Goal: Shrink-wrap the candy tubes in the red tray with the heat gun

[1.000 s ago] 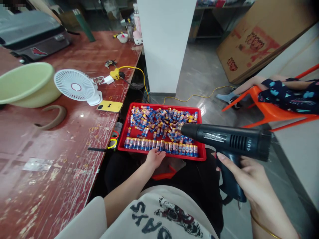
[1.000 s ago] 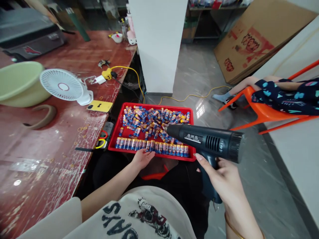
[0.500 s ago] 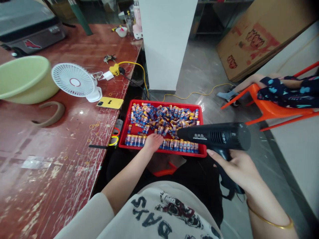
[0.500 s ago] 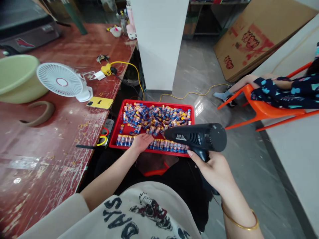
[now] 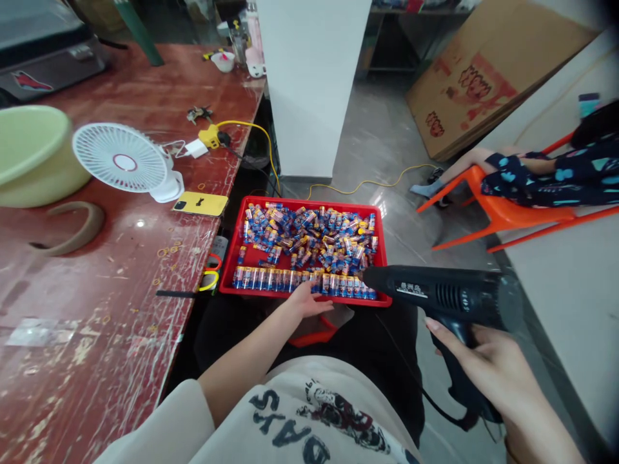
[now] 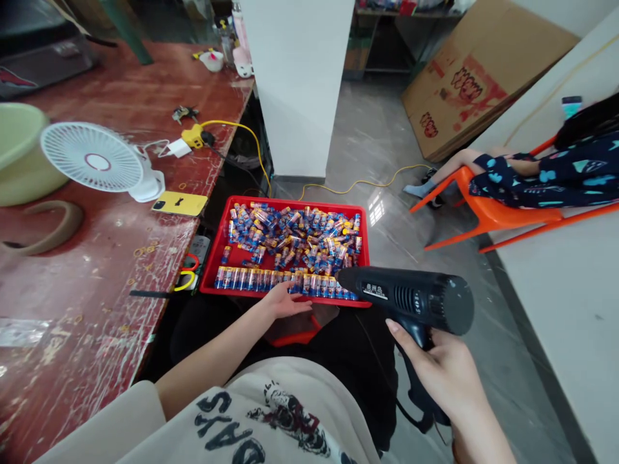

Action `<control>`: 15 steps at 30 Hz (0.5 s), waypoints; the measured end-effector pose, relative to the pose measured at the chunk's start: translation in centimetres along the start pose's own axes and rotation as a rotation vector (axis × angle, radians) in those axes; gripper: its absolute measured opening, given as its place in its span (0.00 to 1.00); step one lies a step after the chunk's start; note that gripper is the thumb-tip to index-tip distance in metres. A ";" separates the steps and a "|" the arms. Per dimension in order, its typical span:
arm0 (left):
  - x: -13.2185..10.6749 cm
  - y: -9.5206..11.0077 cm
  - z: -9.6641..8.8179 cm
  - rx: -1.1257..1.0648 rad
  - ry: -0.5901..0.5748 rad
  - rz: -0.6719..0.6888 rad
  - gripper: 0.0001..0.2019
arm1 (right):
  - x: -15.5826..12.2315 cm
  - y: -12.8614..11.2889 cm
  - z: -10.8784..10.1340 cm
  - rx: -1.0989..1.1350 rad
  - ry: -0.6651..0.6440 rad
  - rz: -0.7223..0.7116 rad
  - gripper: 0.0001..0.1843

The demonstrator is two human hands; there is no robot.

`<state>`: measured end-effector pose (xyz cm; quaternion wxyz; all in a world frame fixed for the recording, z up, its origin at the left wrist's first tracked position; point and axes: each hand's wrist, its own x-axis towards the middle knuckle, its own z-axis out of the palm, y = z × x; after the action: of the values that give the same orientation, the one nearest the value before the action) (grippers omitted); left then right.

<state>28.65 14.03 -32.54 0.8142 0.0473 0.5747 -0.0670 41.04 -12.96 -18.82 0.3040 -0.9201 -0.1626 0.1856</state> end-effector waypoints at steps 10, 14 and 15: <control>-0.4 1.8 -0.5 0.169 -0.144 0.114 0.17 | -0.3 -0.6 -0.3 0.019 -0.078 0.231 0.32; 1.0 -0.3 0.0 0.141 -0.062 0.013 0.18 | -0.3 -0.7 -0.4 0.028 -0.066 0.223 0.31; 1.3 -0.6 0.2 0.104 -0.073 0.038 0.18 | -0.3 -0.8 -0.5 0.035 -0.051 0.209 0.31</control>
<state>29.15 13.32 -33.68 0.8322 0.0978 0.5394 -0.0831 40.82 -12.76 -17.91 0.2949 -0.9216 -0.0701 0.2425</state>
